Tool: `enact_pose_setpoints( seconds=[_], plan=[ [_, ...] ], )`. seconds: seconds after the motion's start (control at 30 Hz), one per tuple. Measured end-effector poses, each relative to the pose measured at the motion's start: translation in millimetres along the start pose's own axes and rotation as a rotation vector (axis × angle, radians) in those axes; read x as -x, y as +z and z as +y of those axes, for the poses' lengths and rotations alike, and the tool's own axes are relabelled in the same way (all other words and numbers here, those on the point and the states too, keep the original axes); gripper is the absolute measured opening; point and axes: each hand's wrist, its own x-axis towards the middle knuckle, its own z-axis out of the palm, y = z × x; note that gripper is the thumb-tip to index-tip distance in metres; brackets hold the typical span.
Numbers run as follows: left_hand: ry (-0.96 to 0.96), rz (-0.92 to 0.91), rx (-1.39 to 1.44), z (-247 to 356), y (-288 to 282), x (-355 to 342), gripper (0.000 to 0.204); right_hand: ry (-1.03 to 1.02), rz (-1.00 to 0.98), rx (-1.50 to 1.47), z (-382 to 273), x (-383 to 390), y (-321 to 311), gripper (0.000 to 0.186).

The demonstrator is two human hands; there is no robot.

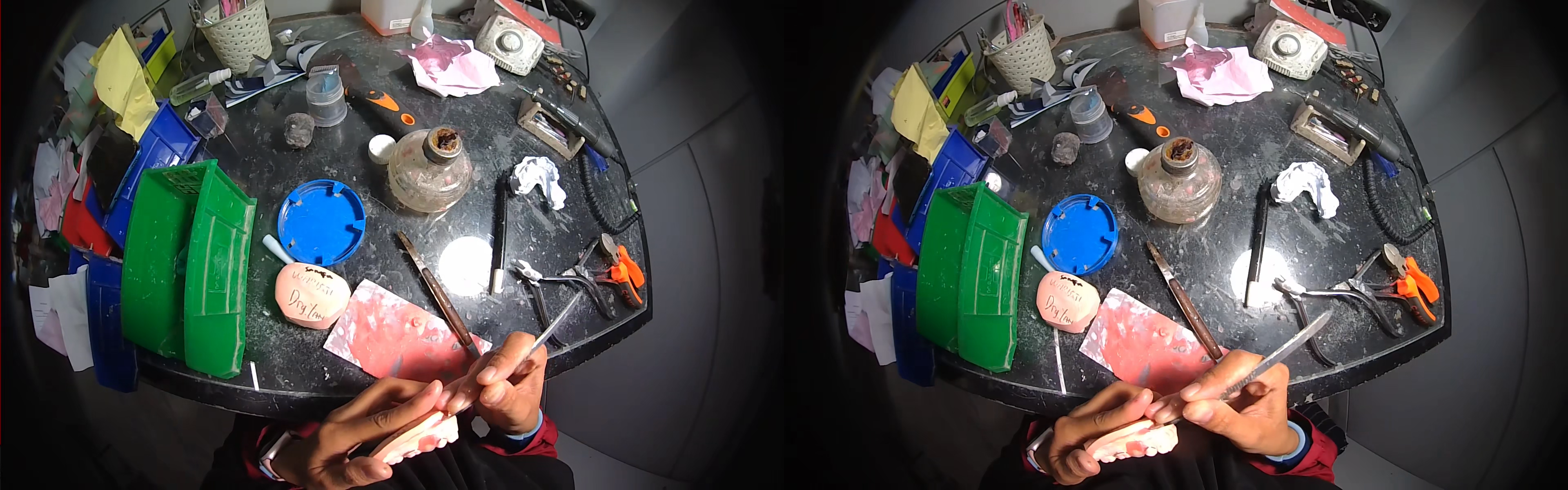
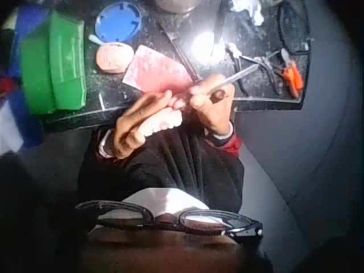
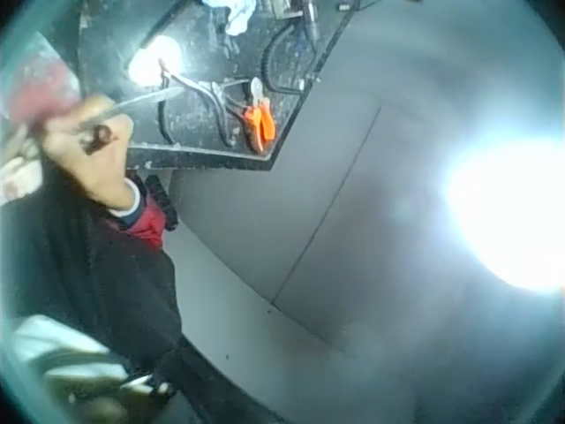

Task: The person shapes pink material on a dental mold using a tool, repeatedly heating the tool in a burner and applying material to the mold.

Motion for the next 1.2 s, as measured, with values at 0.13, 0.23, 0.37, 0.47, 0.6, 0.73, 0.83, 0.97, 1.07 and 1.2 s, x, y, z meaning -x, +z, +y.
enact_pose_setpoints(
  seconds=[0.13,0.23,0.37,0.47,0.6,0.73,0.83,0.97,1.07,1.2],
  plan=[
    [0.018,-0.027,0.138,-8.4,-1.8,1.0,0.069,0.028,0.007,0.022,-1.5,-1.9,-0.7,0.009],
    [0.071,-0.106,0.115,-10.9,-7.7,-1.9,0.067,0.049,0.01,0.047,-3.8,-3.7,0.5,0.008],
    [0.04,-0.042,0.071,-6.9,-3.8,-2.5,0.073,0.08,0.003,0.065,-5.8,-4.3,-1.5,0.008],
    [0.019,-0.016,0.066,-5.2,-2.5,-1.7,0.075,0.099,-0.005,0.076,-6.4,-5.0,-1.8,0.008],
    [-0.02,-0.008,0.085,-3.8,-1.9,-1.7,0.075,0.128,-0.007,0.04,-6.0,-6.0,-3.0,0.008],
    [-0.03,-0.038,0.116,-6.5,-4.2,-2.4,0.075,0.179,-0.016,0.035,-8.8,-8.5,-3.7,0.009],
    [-0.068,-0.024,0.16,-1.2,-1.9,-1.5,0.074,0.209,-0.039,0.043,-11.2,-9.6,-3.9,0.01],
    [-0.087,-0.035,0.191,-0.7,-2.0,-2.9,0.074,0.241,-0.106,0.108,-14.3,-10.3,-7.9,0.01],
    [-0.061,-0.02,0.2,-2.4,-2.4,-4.4,0.074,0.182,-0.09,0.07,-11.6,-9.3,-8.3,0.01],
    [0.041,-0.082,0.18,-12.6,-8.0,-3.8,0.066,0.042,-0.036,0.013,-6.5,-8.8,-2.9,0.011]
  ],
)
